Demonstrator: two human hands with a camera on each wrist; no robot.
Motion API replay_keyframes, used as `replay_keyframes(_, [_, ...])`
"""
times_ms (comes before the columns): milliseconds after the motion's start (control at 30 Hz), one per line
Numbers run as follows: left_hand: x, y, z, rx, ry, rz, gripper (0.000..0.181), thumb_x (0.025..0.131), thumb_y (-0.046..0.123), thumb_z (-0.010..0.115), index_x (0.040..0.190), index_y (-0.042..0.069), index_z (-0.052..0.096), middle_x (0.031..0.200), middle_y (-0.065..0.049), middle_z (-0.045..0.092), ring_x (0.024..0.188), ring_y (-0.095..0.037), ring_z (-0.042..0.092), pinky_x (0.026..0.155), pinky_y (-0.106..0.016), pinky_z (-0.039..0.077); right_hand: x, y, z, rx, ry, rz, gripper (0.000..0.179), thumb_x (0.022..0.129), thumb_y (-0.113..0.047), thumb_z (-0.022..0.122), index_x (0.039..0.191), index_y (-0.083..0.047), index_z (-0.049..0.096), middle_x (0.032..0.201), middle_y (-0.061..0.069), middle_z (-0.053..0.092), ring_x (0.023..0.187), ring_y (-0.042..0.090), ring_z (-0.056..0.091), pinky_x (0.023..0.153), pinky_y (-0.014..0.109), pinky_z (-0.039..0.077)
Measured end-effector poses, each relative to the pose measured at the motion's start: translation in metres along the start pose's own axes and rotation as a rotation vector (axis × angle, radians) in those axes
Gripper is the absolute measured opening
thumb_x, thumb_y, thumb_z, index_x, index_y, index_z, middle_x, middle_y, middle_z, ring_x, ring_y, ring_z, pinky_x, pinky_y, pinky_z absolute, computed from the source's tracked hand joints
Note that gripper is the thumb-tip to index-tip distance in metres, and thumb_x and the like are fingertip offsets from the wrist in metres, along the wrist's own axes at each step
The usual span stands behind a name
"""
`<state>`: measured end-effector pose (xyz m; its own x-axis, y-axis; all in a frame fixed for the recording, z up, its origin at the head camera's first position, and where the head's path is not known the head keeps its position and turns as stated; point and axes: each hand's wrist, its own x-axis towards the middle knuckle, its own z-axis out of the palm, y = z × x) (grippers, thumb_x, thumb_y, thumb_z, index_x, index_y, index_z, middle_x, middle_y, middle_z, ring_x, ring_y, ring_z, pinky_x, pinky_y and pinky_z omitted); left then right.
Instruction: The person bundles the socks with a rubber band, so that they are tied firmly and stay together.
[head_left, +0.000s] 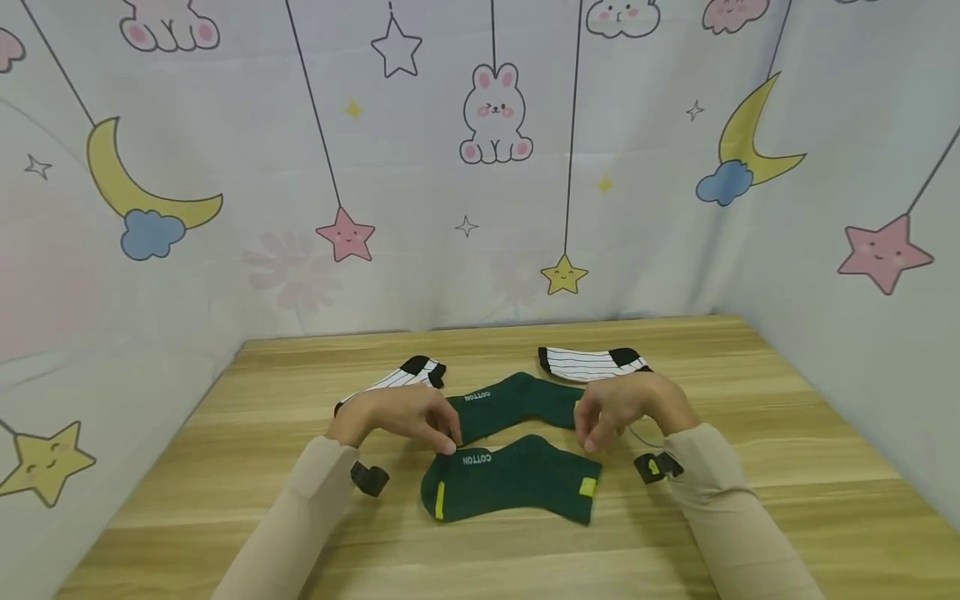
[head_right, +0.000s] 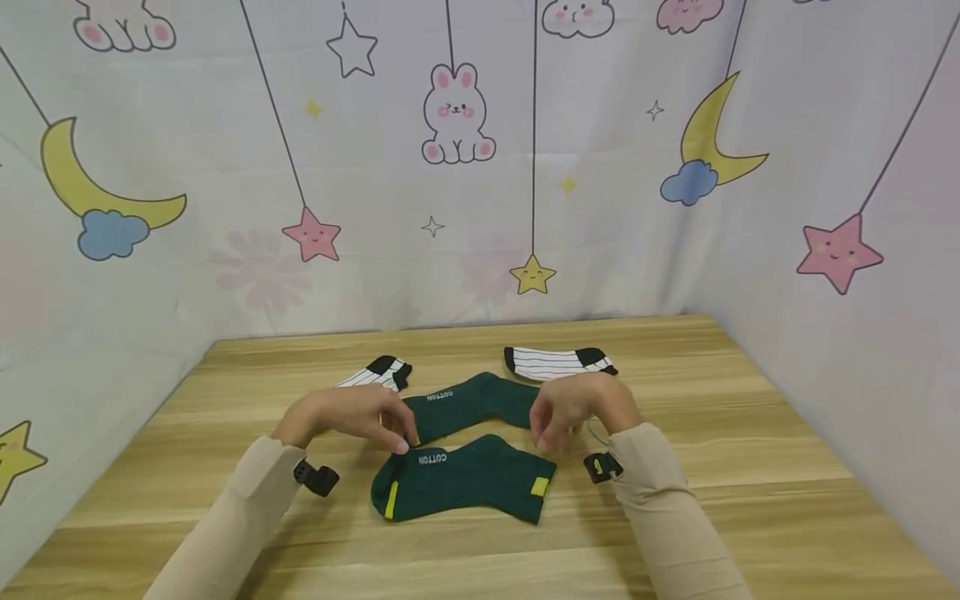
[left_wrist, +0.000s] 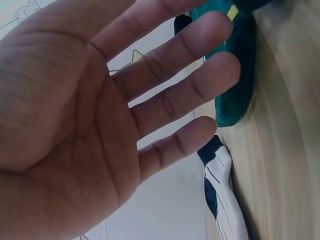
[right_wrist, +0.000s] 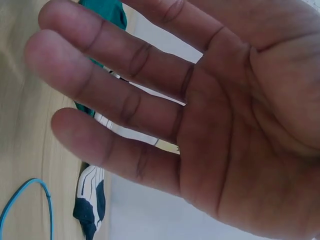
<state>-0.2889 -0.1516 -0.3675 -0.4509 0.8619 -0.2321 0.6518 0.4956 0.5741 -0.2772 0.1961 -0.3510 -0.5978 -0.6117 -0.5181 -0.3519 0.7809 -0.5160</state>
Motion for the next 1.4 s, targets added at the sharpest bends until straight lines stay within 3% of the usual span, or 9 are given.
replay_keyframes(233, [0.002,0.003,0.001,-0.059,-0.040,-0.021,0.015,0.092,0.022,0.074,0.102,0.010,0.077,0.094,0.012,0.071,0.084,-0.005,0.064,0.079,-0.025,0.052,0.000,-0.003,-0.001,0.024,-0.055,0.022,0.004,0.090,-0.011,0.073,0.092,-0.007,0.073,0.080,-0.004,0.067,0.074,0.011,0.060,0.073,0.035,0.053])
replay_keyframes(567, [0.003,0.008,0.000,-0.031,-0.086,-0.030,0.008,0.092,0.022,0.075,0.087,0.016,0.077,0.081,0.013,0.069,0.076,-0.004,0.061,0.071,-0.024,0.049,0.003,-0.007,0.000,-0.015,-0.050,0.095,0.004,0.092,-0.013,0.073,0.089,-0.013,0.076,0.079,0.003,0.071,0.073,0.014,0.064,0.074,0.035,0.056])
replay_keyframes(767, [0.003,0.017,0.002,-0.081,-0.140,-0.115,0.007,0.090,0.021,0.077,0.085,0.017,0.078,0.077,0.011,0.068,0.069,-0.002,0.054,0.066,-0.021,0.044,0.004,-0.008,0.003,-0.025,-0.066,0.083,0.005,0.091,-0.013,0.074,0.085,-0.013,0.075,0.077,0.002,0.070,0.071,0.014,0.065,0.071,0.034,0.056])
replay_keyframes(967, [0.001,0.024,0.005,-0.122,-0.169,-0.167,0.008,0.090,0.020,0.076,0.083,0.023,0.079,0.068,-0.011,0.070,0.063,-0.020,0.063,0.062,-0.021,0.040,0.005,-0.012,0.006,-0.005,-0.066,0.078,0.006,0.090,-0.011,0.075,0.084,-0.011,0.075,0.074,0.001,0.069,0.070,0.013,0.064,0.070,0.035,0.057])
replay_keyframes(1100, [0.002,0.026,0.006,-0.136,-0.190,-0.142,0.008,0.090,0.020,0.076,0.084,0.024,0.079,0.068,-0.008,0.072,0.071,-0.031,0.071,0.067,-0.022,0.047,0.006,-0.013,0.008,0.028,-0.066,0.077,0.006,0.089,-0.008,0.074,0.083,-0.009,0.074,0.074,0.004,0.070,0.070,0.013,0.064,0.071,0.035,0.058])
replay_keyframes(1300, [0.006,0.023,0.010,-0.151,-0.257,-0.072,0.005,0.090,0.021,0.077,0.092,0.017,0.079,0.071,0.003,0.073,0.071,-0.015,0.071,0.064,-0.019,0.041,0.009,-0.012,0.012,0.034,-0.060,0.096,0.007,0.087,-0.007,0.076,0.082,-0.011,0.071,0.073,0.004,0.068,0.068,0.014,0.063,0.070,0.035,0.057])
replay_keyframes(1400, [0.008,0.023,0.012,-0.123,-0.276,-0.085,0.009,0.089,0.023,0.078,0.095,0.017,0.078,0.073,0.005,0.073,0.070,-0.009,0.069,0.063,-0.019,0.039,0.011,-0.012,0.015,0.029,-0.055,0.102,0.008,0.086,-0.007,0.077,0.082,-0.010,0.071,0.072,0.005,0.069,0.067,0.014,0.063,0.070,0.035,0.057])
